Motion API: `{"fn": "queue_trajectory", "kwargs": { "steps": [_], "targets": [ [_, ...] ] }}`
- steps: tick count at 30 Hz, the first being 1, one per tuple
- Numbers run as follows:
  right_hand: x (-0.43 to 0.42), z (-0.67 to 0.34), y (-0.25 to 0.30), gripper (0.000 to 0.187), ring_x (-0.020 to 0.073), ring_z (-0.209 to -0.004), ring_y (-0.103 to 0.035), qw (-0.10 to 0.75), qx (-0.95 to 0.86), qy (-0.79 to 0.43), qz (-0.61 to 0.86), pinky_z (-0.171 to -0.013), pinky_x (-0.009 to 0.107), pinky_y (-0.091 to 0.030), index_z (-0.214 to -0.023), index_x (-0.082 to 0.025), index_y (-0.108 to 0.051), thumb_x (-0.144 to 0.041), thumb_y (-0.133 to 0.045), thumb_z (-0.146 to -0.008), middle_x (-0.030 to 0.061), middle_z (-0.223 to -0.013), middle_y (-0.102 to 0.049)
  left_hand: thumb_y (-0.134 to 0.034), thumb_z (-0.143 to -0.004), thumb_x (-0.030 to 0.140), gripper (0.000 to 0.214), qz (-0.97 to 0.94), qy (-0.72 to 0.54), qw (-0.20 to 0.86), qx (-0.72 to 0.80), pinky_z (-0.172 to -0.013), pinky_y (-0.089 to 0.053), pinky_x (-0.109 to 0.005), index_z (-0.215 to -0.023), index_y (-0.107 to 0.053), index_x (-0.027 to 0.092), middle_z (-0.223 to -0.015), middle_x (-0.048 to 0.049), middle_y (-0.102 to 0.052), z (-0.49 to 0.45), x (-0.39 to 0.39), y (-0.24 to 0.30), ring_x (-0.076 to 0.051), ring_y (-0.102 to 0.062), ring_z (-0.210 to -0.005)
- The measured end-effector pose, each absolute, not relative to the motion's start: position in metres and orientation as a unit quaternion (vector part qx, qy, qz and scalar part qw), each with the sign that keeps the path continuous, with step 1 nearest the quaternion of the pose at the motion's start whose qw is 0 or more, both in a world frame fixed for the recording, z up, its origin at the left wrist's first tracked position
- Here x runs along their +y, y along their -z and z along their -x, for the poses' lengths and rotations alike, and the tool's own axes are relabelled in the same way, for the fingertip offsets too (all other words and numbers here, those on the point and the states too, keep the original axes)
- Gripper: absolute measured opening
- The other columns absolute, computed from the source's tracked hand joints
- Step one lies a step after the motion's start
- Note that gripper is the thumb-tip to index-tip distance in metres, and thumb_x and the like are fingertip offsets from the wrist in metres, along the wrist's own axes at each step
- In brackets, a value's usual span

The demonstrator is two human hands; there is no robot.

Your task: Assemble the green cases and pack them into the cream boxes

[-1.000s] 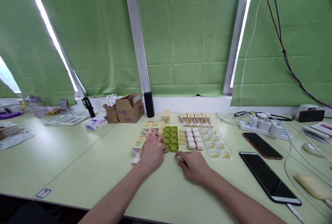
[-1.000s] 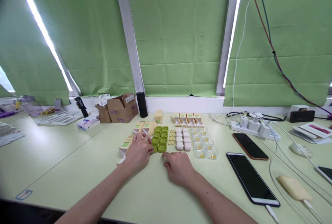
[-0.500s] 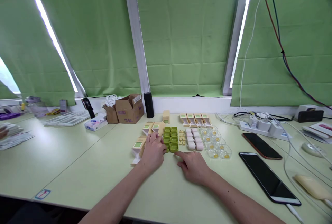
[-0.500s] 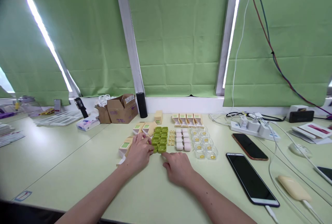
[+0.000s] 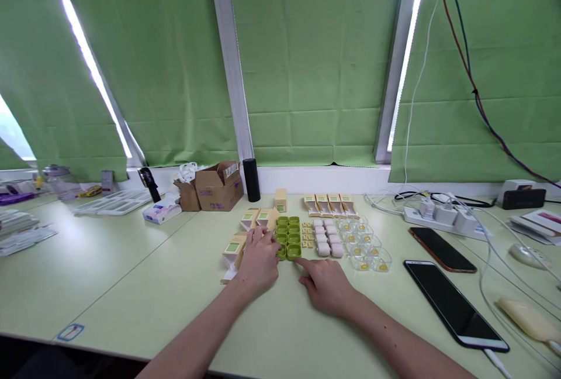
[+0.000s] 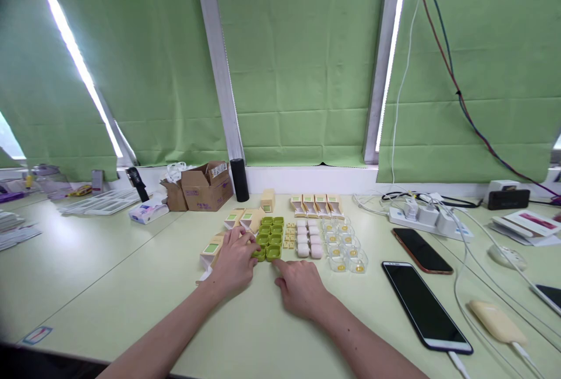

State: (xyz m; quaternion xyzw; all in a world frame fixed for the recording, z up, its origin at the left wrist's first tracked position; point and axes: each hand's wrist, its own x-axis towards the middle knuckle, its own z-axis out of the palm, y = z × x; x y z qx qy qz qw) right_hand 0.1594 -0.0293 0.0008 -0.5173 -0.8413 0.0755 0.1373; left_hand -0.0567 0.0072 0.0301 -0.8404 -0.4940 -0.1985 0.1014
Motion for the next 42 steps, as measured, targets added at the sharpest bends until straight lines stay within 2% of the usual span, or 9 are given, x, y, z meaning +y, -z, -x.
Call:
{"fn": "queue_trajectory", "kwargs": {
  "steps": [6,11,16,21,24,28,33,37,42],
  "targets": [
    [-0.029,-0.159,-0.001,0.046,0.0254,-0.093,-0.072,0.127,-0.843,-0.072,0.518,-0.070,0.031,-0.035,-0.143,-0.028,-0.056,-0.026,-0.055,-0.096,0.0085,-0.108,-0.079,-0.061,-0.087,0.016,0.017,0.821,0.273,0.102,-0.491,-0.102,-0.040,-0.053,-0.094,-0.075,0.023,-0.108,-0.0095,-0.071,0.061,0.012,-0.031,-0.034,-0.049,-0.118],
    [-0.030,-0.159,-0.002,0.032,0.0232,-0.093,-0.071,0.127,-0.844,-0.074,0.517,-0.070,0.030,-0.034,-0.127,-0.026,-0.064,-0.023,-0.054,-0.098,0.0073,-0.107,-0.078,-0.054,-0.094,0.020,0.021,0.789,0.320,0.112,-0.513,-0.100,-0.040,-0.052,-0.095,-0.074,0.022,-0.109,-0.0098,-0.073,0.064,0.018,-0.036,-0.034,-0.049,-0.119],
    [-0.031,-0.161,-0.001,0.030,0.0220,-0.093,-0.071,0.150,-0.848,-0.083,0.501,-0.068,0.030,-0.032,-0.124,-0.027,-0.067,-0.023,-0.052,-0.098,0.0048,-0.110,-0.079,-0.053,-0.095,0.023,0.020,0.770,0.337,0.120,-0.529,-0.103,-0.038,-0.051,-0.103,-0.072,0.022,-0.113,-0.0097,-0.074,0.064,0.026,-0.050,-0.034,-0.046,-0.123],
    [-0.030,-0.161,0.001,0.029,0.0215,-0.095,-0.072,0.158,-0.849,-0.085,0.497,-0.070,0.029,-0.034,-0.121,-0.027,-0.069,-0.021,-0.053,-0.097,0.0037,-0.113,-0.079,-0.052,-0.096,0.026,0.027,0.776,0.293,0.124,-0.544,-0.105,-0.035,-0.052,-0.117,-0.068,0.023,-0.121,-0.0113,-0.072,0.058,0.053,-0.067,-0.036,-0.042,-0.129],
    [-0.030,-0.161,-0.002,0.029,0.0217,-0.096,-0.072,0.149,-0.849,-0.088,0.499,-0.070,0.029,-0.035,-0.122,-0.027,-0.068,-0.022,-0.053,-0.098,0.0038,-0.113,-0.079,-0.052,-0.096,0.033,0.035,0.775,0.206,0.091,-0.591,-0.107,-0.032,-0.051,-0.128,-0.063,0.026,-0.132,-0.0136,-0.066,0.051,0.086,-0.073,-0.037,-0.039,-0.133],
    [-0.032,-0.162,-0.005,0.030,0.0222,-0.097,-0.073,0.147,-0.849,-0.089,0.499,-0.071,0.030,-0.036,-0.123,-0.028,-0.068,-0.023,-0.053,-0.098,0.0039,-0.113,-0.079,-0.056,-0.092,0.045,0.044,0.754,0.158,0.051,-0.636,-0.101,-0.037,-0.048,-0.130,-0.059,0.023,-0.127,-0.0186,-0.066,0.039,0.137,-0.072,-0.039,-0.046,-0.128],
    [-0.032,-0.161,-0.004,0.029,0.0228,-0.096,-0.073,0.149,-0.850,-0.092,0.497,-0.071,0.030,-0.036,-0.122,-0.027,-0.069,-0.026,-0.053,-0.098,0.0049,-0.113,-0.079,-0.052,-0.092,0.058,0.059,0.701,0.146,0.024,-0.697,-0.101,-0.039,-0.048,-0.134,-0.051,0.016,-0.137,-0.0248,-0.062,0.027,0.185,-0.069,-0.042,-0.047,-0.133],
    [-0.031,-0.161,-0.005,0.031,0.0234,-0.098,-0.073,0.142,-0.847,-0.098,0.502,-0.073,0.029,-0.038,-0.125,-0.027,-0.069,-0.027,-0.054,-0.098,0.0057,-0.112,-0.079,-0.057,-0.087,0.065,0.075,0.673,0.142,0.005,-0.726,-0.101,-0.041,-0.050,-0.139,-0.046,0.013,-0.140,-0.0280,-0.060,0.018,0.205,-0.064,-0.043,-0.050,-0.133],
    [-0.032,-0.160,-0.008,0.033,0.0246,-0.099,-0.072,0.126,-0.843,-0.105,0.512,-0.077,0.029,-0.039,-0.130,-0.026,-0.067,-0.028,-0.055,-0.099,0.0089,-0.110,-0.079,-0.059,-0.087,0.064,0.080,0.663,0.139,0.000,-0.736,-0.102,-0.042,-0.052,-0.144,-0.042,0.011,-0.138,-0.0291,-0.062,0.006,0.216,-0.054,-0.044,-0.054,-0.132]
  ]
}}
